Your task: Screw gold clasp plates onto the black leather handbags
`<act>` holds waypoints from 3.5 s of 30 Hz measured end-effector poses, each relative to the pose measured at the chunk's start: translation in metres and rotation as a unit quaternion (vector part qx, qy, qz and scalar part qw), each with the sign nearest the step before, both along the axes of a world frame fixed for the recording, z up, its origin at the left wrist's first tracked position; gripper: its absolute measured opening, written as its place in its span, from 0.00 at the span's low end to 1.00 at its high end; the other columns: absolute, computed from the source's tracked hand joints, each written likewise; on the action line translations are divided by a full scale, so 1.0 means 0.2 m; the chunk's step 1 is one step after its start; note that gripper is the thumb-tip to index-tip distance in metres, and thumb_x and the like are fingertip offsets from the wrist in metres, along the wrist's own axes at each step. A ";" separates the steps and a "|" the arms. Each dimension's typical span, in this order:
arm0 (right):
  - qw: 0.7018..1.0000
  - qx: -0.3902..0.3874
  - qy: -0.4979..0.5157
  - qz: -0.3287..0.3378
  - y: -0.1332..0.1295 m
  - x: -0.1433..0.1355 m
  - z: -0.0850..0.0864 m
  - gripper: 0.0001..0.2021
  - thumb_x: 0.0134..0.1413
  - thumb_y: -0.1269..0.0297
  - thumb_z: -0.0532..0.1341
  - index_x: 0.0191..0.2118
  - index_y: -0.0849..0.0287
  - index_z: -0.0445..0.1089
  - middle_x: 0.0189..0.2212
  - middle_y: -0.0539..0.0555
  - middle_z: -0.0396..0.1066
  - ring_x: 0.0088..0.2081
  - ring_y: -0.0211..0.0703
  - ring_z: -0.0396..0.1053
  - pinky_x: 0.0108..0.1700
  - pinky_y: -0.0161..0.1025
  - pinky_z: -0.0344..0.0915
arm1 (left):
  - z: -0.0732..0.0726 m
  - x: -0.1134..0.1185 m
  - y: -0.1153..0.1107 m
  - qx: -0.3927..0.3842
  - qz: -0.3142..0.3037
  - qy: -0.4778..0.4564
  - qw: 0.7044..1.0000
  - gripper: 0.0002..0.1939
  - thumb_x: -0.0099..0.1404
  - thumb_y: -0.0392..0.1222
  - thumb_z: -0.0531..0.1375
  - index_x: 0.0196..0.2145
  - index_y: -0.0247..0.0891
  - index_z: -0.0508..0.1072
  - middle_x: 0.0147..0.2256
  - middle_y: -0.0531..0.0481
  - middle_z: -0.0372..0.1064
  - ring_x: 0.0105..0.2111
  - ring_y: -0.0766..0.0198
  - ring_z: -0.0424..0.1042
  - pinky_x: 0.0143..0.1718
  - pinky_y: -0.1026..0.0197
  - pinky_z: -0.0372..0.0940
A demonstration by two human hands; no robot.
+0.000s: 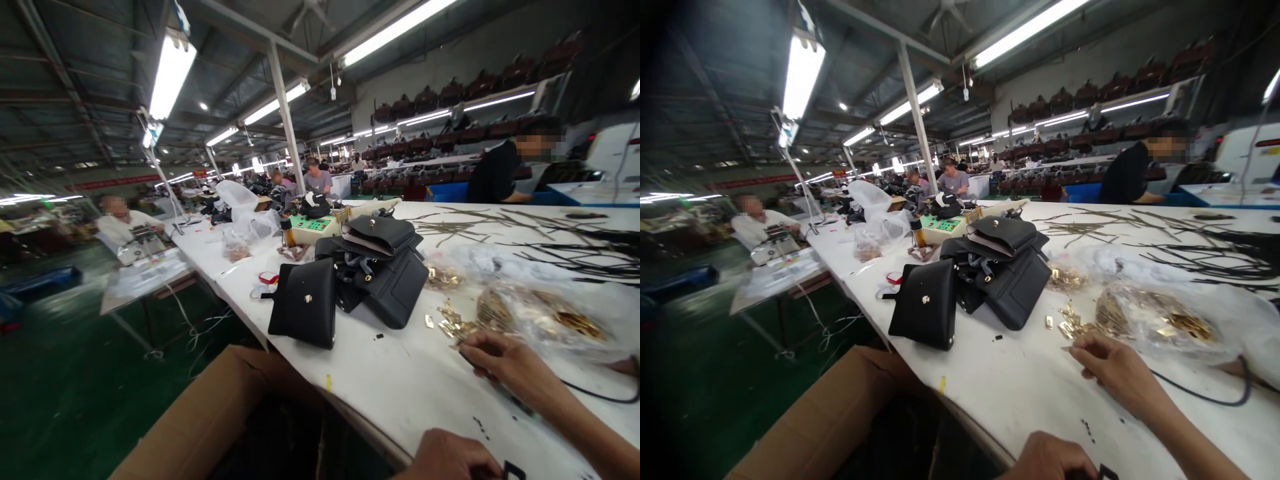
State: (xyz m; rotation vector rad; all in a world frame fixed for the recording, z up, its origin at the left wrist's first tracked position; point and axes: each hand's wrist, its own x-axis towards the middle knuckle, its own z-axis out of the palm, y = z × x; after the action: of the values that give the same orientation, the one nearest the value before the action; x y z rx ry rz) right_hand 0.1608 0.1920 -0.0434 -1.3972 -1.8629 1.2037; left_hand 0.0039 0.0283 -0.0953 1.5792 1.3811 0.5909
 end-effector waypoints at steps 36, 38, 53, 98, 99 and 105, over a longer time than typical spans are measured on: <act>0.995 0.048 0.084 0.015 -0.78 0.34 0.07 0.17 0.56 0.64 0.65 0.52 0.57 0.71 0.33 0.50 0.78 0.34 0.43 0.75 0.39 0.40 0.69 | 0.22 0.09 -0.08 0.194 0.043 -0.040 0.979 0.09 0.68 0.45 0.63 0.40 0.41 0.82 0.41 0.49 0.80 0.40 0.60 0.78 0.43 0.62 0.70; 0.991 0.002 0.133 -0.013 -0.78 0.33 0.05 0.16 0.54 0.62 0.67 0.48 0.58 0.72 0.33 0.50 0.78 0.34 0.42 0.75 0.38 0.39 0.69 | 0.22 0.09 -0.08 0.168 0.050 -0.051 0.983 0.10 0.68 0.46 0.63 0.41 0.41 0.82 0.42 0.48 0.81 0.42 0.59 0.79 0.44 0.61 0.71; 0.992 0.045 0.099 -0.063 -0.84 0.27 0.08 0.14 0.55 0.57 0.68 0.45 0.57 0.77 0.36 0.53 0.80 0.36 0.46 0.77 0.40 0.41 0.72 | 0.27 0.10 -0.09 0.147 0.043 -0.050 0.987 0.12 0.68 0.47 0.61 0.39 0.41 0.83 0.37 0.51 0.82 0.36 0.59 0.78 0.42 0.61 0.70; 0.972 0.035 0.123 -0.199 -1.00 0.15 0.11 0.16 0.47 0.67 0.62 0.45 0.58 0.75 0.34 0.52 0.79 0.35 0.43 0.75 0.39 0.39 0.71 | 0.39 0.12 -0.12 -0.023 0.086 -0.135 0.987 0.10 0.56 0.44 0.64 0.32 0.35 0.78 0.25 0.52 0.73 0.25 0.66 0.70 0.28 0.65 0.62; 0.971 0.032 0.126 -0.198 -1.00 0.15 0.11 0.16 0.47 0.67 0.62 0.45 0.58 0.75 0.34 0.52 0.79 0.35 0.43 0.75 0.39 0.39 0.71 | 0.39 0.12 -0.12 -0.026 0.086 -0.139 0.986 0.10 0.56 0.44 0.64 0.32 0.35 0.78 0.25 0.52 0.73 0.26 0.66 0.70 0.29 0.65 0.63; 0.970 0.019 0.140 -0.196 -1.01 0.15 0.10 0.16 0.47 0.67 0.61 0.45 0.58 0.75 0.35 0.52 0.79 0.34 0.42 0.75 0.37 0.37 0.71 | 0.38 0.12 -0.13 -0.029 0.084 -0.148 0.985 0.10 0.56 0.44 0.65 0.32 0.35 0.78 0.26 0.51 0.73 0.26 0.65 0.70 0.30 0.64 0.63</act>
State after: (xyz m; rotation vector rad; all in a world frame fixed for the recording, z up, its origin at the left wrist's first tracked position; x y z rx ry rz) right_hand 0.1904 -0.0095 -0.0237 -1.4085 -1.3342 1.0902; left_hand 0.0273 0.0024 -0.0187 1.2768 1.2994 0.8420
